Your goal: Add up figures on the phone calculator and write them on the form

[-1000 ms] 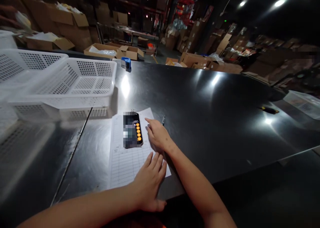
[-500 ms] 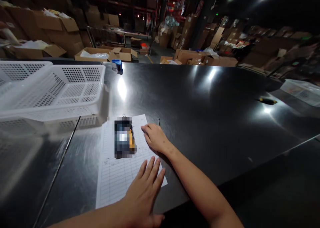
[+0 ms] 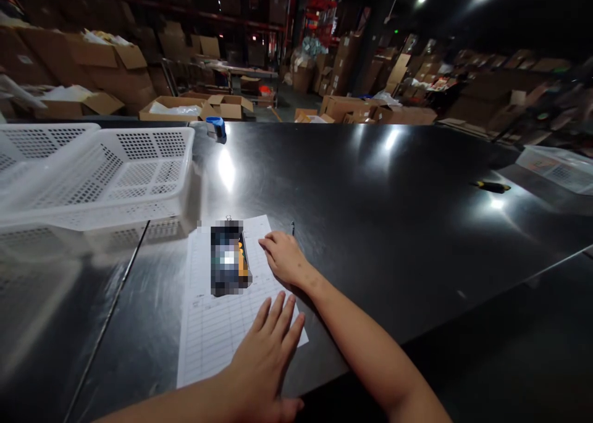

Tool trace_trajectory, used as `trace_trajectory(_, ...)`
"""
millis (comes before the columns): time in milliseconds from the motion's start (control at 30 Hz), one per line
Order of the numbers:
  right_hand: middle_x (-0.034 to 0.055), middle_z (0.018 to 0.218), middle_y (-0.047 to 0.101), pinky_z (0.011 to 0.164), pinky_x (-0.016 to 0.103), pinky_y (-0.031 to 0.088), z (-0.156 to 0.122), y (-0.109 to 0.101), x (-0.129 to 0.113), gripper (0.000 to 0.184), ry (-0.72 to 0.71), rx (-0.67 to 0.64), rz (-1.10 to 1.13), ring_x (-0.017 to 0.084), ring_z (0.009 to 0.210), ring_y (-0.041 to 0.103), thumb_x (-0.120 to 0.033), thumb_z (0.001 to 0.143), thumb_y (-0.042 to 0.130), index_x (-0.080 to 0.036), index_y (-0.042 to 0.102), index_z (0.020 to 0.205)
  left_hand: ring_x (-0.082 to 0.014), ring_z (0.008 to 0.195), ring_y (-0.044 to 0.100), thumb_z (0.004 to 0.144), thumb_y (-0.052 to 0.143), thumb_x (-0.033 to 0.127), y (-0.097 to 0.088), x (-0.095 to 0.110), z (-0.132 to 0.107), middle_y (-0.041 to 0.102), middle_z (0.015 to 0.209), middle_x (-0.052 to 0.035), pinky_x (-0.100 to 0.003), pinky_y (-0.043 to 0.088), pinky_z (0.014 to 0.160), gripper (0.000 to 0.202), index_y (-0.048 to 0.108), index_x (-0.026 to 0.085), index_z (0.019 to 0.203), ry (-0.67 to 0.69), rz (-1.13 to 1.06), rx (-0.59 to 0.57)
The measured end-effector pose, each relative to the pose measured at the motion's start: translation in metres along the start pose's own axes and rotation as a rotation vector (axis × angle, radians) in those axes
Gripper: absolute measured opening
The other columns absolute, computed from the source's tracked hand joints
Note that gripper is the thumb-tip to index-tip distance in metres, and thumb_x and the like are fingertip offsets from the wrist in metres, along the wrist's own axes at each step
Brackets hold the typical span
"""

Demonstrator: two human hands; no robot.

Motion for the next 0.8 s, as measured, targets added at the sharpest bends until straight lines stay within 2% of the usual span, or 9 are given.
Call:
trace_trajectory(200, 0.0127, 0.128, 0.060, 0.105, 0.045, 0.042, 0.001, 0.000, 0.000, 0.036, 0.010, -0.010, 0.000, 0.024, 0.120, 0.053, -0.019, 0.099, 0.045, -0.015, 0.061, 0.131, -0.0338, 0.144, -0.024, 0.083, 0.056, 0.069, 0.000, 0.002, 0.000, -0.013, 0.156, -0.0214, -0.057, -0.008, 0.120, 0.105, 0.014, 0.007, 0.157, -0.011, 0.005, -0.023)
trace_trajectory(567, 0.0125, 0.128, 0.060, 0.104, 0.043, 0.042, 0.000, 0.000, -0.001, 0.034, -0.007, 0.008, 0.006, 0.023, 0.119, 0.053, -0.019, 0.099, 0.045, -0.016, 0.060, 0.130, -0.0339, 0.143, -0.024, 0.083, 0.056, 0.070, 0.000, 0.000, 0.001, -0.014, 0.156, -0.0211, -0.058, -0.008, 0.120, 0.106, 0.013, 0.008, 0.157, -0.008, 0.008, -0.009)
trace_trajectory(700, 0.0121, 0.123, 0.062, 0.102, 0.045, 0.035, -0.002, -0.005, -0.007, 0.037, -0.010, 0.065, 0.016, 0.025, 0.120, 0.051, -0.013, 0.095, 0.049, -0.017, 0.058, 0.131, -0.0339, 0.143, -0.025, 0.085, 0.054, 0.070, 0.000, 0.000, 0.001, -0.014, 0.156, -0.0209, -0.057, -0.009, 0.120, 0.105, 0.012, 0.007, 0.157, -0.008, 0.000, -0.021)
trace_trajectory(800, 0.0115, 0.118, 0.064, 0.099, 0.046, 0.028, -0.005, -0.010, -0.021, 0.034, -0.076, 0.116, 0.037, 0.024, 0.118, 0.052, -0.015, 0.096, 0.049, -0.020, 0.060, 0.128, -0.0338, 0.144, -0.022, 0.085, 0.055, 0.068, 0.000, 0.000, 0.001, -0.012, 0.156, -0.0215, -0.057, -0.010, 0.120, 0.104, 0.011, 0.007, 0.157, -0.004, 0.002, -0.028)
Point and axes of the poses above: each hand's wrist, its own z-axis towards the middle knuckle, its own y-axis out of the palm, x = y × z, the point moved 9 cm from there along z, towards the middle knuckle
